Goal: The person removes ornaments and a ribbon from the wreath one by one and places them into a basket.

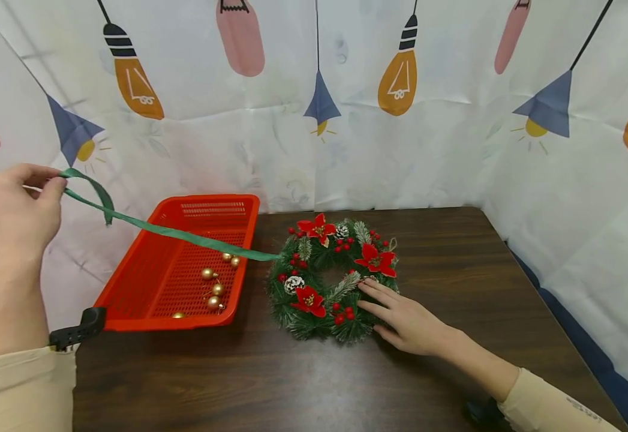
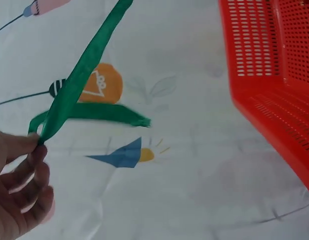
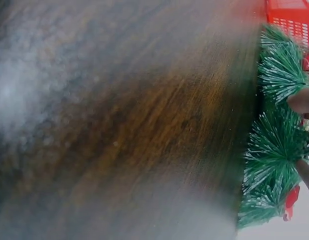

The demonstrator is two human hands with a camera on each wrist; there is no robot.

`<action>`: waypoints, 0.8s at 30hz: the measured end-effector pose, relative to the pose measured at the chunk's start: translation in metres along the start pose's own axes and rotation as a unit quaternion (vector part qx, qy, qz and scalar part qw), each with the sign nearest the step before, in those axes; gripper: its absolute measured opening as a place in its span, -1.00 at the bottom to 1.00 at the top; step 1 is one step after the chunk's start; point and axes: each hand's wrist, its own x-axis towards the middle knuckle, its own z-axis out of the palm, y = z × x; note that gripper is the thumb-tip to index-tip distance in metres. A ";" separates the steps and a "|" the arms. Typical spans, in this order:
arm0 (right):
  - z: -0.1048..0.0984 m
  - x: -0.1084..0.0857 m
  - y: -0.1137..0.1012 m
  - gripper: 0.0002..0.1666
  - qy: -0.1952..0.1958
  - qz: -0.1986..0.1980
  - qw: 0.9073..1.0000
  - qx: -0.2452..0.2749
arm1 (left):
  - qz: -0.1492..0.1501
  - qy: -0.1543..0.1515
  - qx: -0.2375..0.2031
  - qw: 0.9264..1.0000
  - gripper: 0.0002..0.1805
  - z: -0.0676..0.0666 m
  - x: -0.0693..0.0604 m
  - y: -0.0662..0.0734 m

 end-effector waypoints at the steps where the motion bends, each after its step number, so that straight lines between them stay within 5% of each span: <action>1: 0.000 -0.001 0.000 -0.26 0.001 0.001 1.000 -0.001 | 0.028 -0.010 0.004 1.000 -0.55 0.003 0.000 0.001; 6: -0.001 -0.002 0.001 -0.28 -0.002 0.007 1.000 -0.002 | 0.131 -0.075 0.000 0.988 -0.68 0.029 -0.001 0.004; 13: -0.001 0.000 -0.001 -0.27 -0.008 0.008 1.000 0.005 | 0.171 -0.176 0.010 0.969 -0.78 0.070 -0.005 0.010; 24: -0.002 0.001 -0.001 -0.28 -0.014 0.010 1.000 0.011 | 0.213 -0.275 0.003 0.938 -0.83 0.123 -0.023 0.026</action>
